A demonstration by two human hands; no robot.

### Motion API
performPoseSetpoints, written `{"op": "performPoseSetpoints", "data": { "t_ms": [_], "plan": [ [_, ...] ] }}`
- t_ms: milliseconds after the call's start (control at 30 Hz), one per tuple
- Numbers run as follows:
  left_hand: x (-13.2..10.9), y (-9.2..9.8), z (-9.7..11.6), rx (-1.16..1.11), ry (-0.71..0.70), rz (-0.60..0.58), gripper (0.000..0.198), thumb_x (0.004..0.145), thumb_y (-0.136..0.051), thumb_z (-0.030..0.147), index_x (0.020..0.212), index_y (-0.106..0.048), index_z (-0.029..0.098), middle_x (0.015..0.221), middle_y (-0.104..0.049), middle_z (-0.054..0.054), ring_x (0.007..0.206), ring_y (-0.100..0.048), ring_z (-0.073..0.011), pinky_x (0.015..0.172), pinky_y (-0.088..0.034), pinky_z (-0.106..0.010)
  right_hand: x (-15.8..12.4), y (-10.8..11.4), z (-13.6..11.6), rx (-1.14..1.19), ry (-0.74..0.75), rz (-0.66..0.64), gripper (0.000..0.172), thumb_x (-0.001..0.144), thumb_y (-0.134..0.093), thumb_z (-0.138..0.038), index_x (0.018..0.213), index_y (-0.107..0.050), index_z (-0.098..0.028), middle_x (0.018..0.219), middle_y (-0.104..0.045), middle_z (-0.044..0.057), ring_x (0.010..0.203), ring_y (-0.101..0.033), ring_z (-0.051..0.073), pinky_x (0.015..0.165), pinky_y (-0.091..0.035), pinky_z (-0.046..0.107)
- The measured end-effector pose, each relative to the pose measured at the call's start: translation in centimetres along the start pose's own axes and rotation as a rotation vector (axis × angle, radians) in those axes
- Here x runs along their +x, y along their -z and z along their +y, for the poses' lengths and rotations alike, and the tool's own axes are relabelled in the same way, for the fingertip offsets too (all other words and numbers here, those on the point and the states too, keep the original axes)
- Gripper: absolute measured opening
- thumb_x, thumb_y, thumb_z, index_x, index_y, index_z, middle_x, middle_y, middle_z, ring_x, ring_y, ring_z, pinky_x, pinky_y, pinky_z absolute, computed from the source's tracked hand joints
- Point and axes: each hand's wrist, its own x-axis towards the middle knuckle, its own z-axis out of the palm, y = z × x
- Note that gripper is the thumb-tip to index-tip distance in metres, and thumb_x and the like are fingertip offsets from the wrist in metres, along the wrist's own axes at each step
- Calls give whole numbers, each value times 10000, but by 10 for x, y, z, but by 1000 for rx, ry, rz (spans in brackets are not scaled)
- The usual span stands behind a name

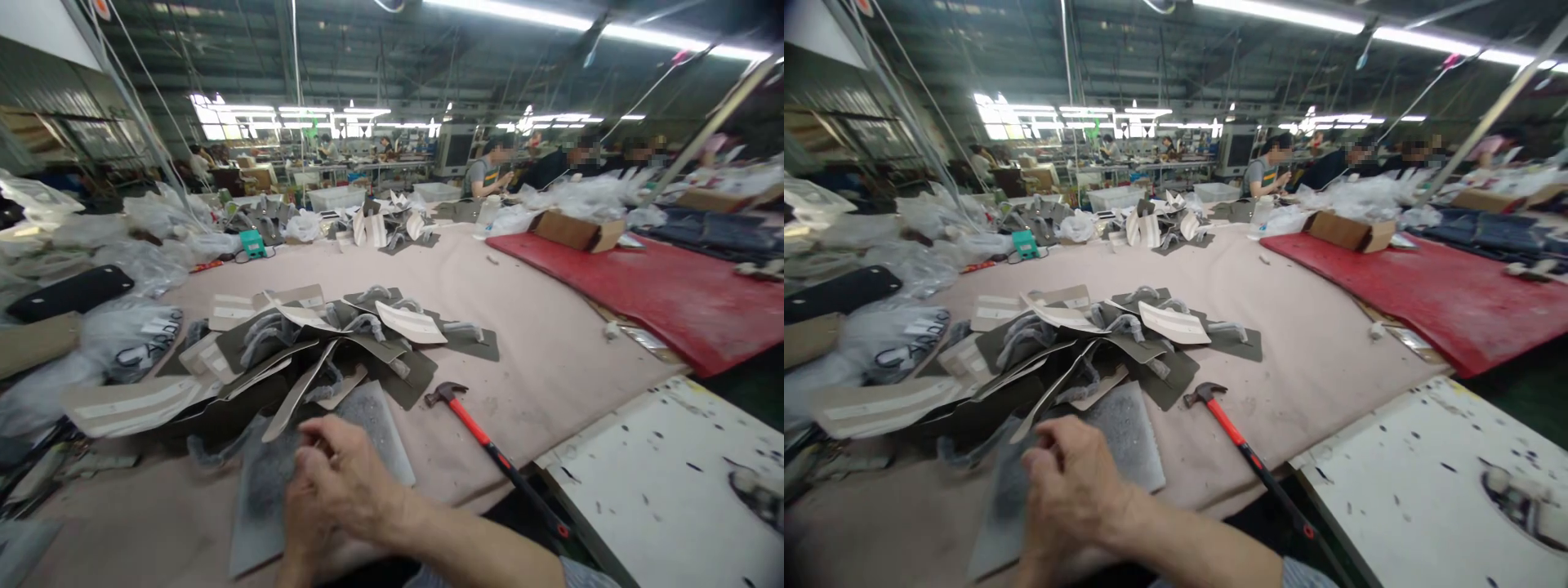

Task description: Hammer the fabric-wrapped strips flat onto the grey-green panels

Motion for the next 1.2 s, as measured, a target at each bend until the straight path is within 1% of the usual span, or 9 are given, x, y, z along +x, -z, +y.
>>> {"op": "performPoseSetpoints", "data": {
  "t_ms": [167,333,500,700,833,933,1033,1133,1200],
  "plan": [
    [9,-1,-24,-111,-2,-3,481,692,-668,599,1008,-709,237,883,-783,-53,900,-745,-279,737,-614,-307,29,123,88,-598,-263,299,241,942,-513,-232,1132,-655,-189,1111,-671,42,1015,-611,146,921,-451,214],
    [18,-2,-35,-29,73,-65,518,681,-646,658,1019,-712,271,939,-783,-21,993,-724,-289,762,-614,-319,47,244,158,-812,-558,432,547,907,-529,-215,1436,-433,-111,1508,-367,179,1354,-365,298,1091,-332,387],
    [18,-2,-27,-81,66,-45,512,682,-658,642,998,-708,242,901,-785,-37,966,-732,-287,787,-613,-317,68,299,193,-885,-678,305,627,883,-581,-191,1477,-392,-125,1484,-414,178,1325,-404,286,1068,-320,351],
    [15,-5,-21,-111,21,12,475,693,-675,611,965,-683,222,862,-784,-47,900,-746,-273,752,-619,-304,69,304,189,-1003,-724,294,285,955,-509,-261,1148,-667,-122,1147,-657,179,1107,-593,247,917,-389,302],
    [8,-8,-11,-191,-14,2,434,746,-666,541,997,-645,187,878,-777,-66,857,-748,-248,792,-611,-323,43,310,164,-1086,-796,376,348,944,-437,-212,1185,-643,-68,1086,-663,244,1054,-628,300,844,-416,363],
    [7,-11,-9,-287,-3,-4,387,771,-666,475,1008,-619,173,899,-767,-74,834,-747,-229,798,-607,-318,16,306,144,-1100,-809,471,389,934,-468,-310,1239,-640,-142,1111,-678,196,1044,-635,294,811,-436,351],
    [6,-12,-11,-322,-4,-4,359,788,-673,444,1013,-612,172,900,-761,-69,831,-745,-218,811,-601,-313,-23,270,120,-1014,-631,594,355,897,-525,-377,1134,-710,-187,931,-717,119,890,-661,253,751,-452,319],
    [5,-12,-11,-340,-23,-4,343,796,-684,424,1018,-611,173,889,-760,-58,826,-743,-212,815,-599,-315,-68,200,97,-895,-283,631,347,898,-531,-396,1111,-716,-195,734,-690,51,625,-622,196,621,-447,293],
    [4,-11,-10,-354,-35,-3,325,799,-691,409,1010,-615,174,884,-758,-52,819,-742,-207,817,-598,-314,-91,146,86,-788,-69,566,305,930,-522,-339,1106,-701,-166,784,-711,55,618,-626,172,614,-460,278]
  ]
}}
